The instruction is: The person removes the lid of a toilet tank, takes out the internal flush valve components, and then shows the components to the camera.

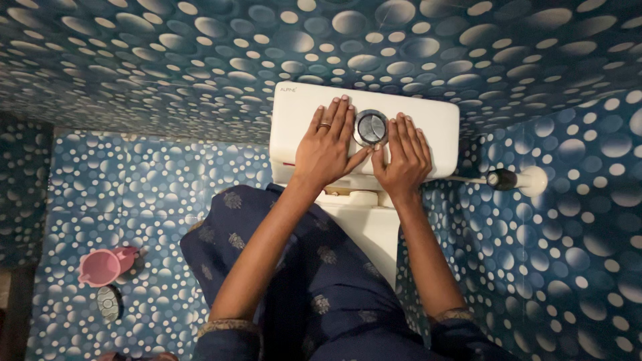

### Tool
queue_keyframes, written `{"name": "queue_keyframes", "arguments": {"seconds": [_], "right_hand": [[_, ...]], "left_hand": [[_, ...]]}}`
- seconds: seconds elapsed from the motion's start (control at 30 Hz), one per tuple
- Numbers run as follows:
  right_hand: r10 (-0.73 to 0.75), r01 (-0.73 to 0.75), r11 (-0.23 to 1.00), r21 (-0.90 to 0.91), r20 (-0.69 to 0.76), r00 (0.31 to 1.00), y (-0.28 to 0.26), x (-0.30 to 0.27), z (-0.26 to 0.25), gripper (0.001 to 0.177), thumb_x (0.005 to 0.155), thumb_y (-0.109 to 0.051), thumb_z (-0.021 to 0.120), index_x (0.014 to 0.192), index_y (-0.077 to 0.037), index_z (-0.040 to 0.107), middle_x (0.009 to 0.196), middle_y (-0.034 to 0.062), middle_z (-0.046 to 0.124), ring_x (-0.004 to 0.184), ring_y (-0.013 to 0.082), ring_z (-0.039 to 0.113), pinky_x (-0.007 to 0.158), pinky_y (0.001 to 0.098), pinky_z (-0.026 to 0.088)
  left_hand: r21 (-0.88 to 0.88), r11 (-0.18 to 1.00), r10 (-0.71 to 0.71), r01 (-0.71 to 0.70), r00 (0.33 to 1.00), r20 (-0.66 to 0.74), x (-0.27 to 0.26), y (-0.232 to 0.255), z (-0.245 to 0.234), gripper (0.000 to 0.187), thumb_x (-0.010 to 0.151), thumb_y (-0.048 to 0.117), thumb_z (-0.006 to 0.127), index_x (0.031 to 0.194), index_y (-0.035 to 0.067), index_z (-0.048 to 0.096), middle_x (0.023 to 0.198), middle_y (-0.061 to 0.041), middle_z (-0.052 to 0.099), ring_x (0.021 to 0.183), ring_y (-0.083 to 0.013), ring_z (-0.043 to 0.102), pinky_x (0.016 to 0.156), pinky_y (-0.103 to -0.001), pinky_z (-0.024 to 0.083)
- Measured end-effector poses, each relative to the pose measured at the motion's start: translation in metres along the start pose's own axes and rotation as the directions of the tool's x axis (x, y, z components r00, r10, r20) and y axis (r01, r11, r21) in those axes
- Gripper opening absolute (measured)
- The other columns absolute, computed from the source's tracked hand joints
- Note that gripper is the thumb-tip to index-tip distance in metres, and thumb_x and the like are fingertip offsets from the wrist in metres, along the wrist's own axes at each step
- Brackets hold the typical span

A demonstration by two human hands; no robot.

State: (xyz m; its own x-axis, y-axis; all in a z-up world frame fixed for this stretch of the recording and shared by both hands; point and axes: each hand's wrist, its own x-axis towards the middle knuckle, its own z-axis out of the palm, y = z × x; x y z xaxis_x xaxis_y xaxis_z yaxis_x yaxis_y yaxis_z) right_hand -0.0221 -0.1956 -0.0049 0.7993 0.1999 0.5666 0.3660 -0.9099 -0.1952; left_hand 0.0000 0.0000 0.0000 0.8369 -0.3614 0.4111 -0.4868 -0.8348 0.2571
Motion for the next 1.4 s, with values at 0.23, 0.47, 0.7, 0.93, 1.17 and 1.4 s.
{"name": "queue_keyframes", "arguments": {"seconds": [0.23, 0.47, 0.7, 0.93, 1.17, 1.4], "right_hand": [[0.005, -0.005, 1.000, -0.011, -0.002, 1.000, -0.002, 0.002, -0.002, 0.049, 0.094, -0.024, 0.062, 0.135, 0.001, 0.068, 0.141, 0.0207, 0.065, 0.135, 0.0332, 0.060, 0.115, 0.0489, 0.043], [-0.005, 0.005, 1.000, -0.026, -0.010, 1.000, -0.002, 0.000, 0.000, 0.047, 0.096, -0.025, 0.061, 0.134, 0.002, 0.068, 0.140, 0.0207, 0.065, 0.136, 0.0329, 0.060, 0.116, 0.0482, 0.043], [-0.008, 0.007, 1.000, -0.017, -0.012, 1.000, -0.002, 0.002, -0.001, 0.048, 0.096, -0.024, 0.061, 0.135, 0.003, 0.068, 0.141, 0.0212, 0.064, 0.136, 0.0337, 0.060, 0.115, 0.0491, 0.044], [0.000, 0.001, 1.000, 0.025, -0.049, 0.999, -0.003, 0.004, -0.004, 0.045, 0.095, -0.025, 0.064, 0.131, 0.002, 0.069, 0.139, 0.0196, 0.065, 0.134, 0.0350, 0.061, 0.114, 0.0490, 0.045], [0.003, -0.006, 0.993, 0.119, 0.020, 1.000, 0.002, 0.004, -0.013, 0.043, 0.094, -0.022, 0.068, 0.131, 0.000, 0.068, 0.142, 0.0195, 0.063, 0.136, 0.0364, 0.058, 0.116, 0.0501, 0.043], [-0.008, 0.005, 0.994, 0.106, 0.024, 1.000, 0.003, 0.002, -0.010, 0.044, 0.095, -0.023, 0.068, 0.133, 0.000, 0.067, 0.143, 0.0201, 0.062, 0.136, 0.0370, 0.057, 0.116, 0.0503, 0.042]], "left_hand": [[-0.004, 1.000, -0.006, 0.006, 1.000, 0.001, 0.000, 0.000, -0.002, 0.084, 0.097, 0.060, 0.057, 0.145, -0.008, 0.051, 0.156, -0.024, 0.045, 0.147, -0.0350, 0.042, 0.121, -0.050, 0.031], [-0.008, 1.000, -0.004, 0.004, 1.000, -0.009, -0.001, 0.001, -0.002, 0.084, 0.098, 0.061, 0.056, 0.145, -0.008, 0.052, 0.156, -0.024, 0.045, 0.147, -0.0359, 0.041, 0.121, -0.050, 0.032], [0.004, 1.000, 0.006, -0.006, 1.000, -0.024, 0.000, 0.001, -0.001, 0.084, 0.097, 0.061, 0.057, 0.145, -0.008, 0.052, 0.155, -0.024, 0.046, 0.146, -0.0356, 0.042, 0.121, -0.050, 0.033], [-0.010, 1.000, 0.010, -0.010, 0.998, -0.059, 0.000, -0.001, -0.003, 0.080, 0.095, 0.059, 0.059, 0.140, -0.007, 0.057, 0.151, -0.024, 0.050, 0.143, -0.0356, 0.045, 0.118, -0.050, 0.034], [-0.054, 0.998, 0.023, -0.029, 0.993, -0.114, -0.008, -0.009, -0.009, 0.046, 0.097, 0.030, 0.068, 0.130, -0.003, 0.065, 0.143, -0.020, 0.060, 0.137, -0.0324, 0.054, 0.117, -0.048, 0.040], [-0.062, 0.997, 0.034, -0.042, 0.991, -0.128, -0.008, -0.007, -0.010, 0.046, 0.097, 0.028, 0.067, 0.129, -0.005, 0.065, 0.142, -0.021, 0.060, 0.136, -0.0333, 0.055, 0.116, -0.049, 0.040]]}}
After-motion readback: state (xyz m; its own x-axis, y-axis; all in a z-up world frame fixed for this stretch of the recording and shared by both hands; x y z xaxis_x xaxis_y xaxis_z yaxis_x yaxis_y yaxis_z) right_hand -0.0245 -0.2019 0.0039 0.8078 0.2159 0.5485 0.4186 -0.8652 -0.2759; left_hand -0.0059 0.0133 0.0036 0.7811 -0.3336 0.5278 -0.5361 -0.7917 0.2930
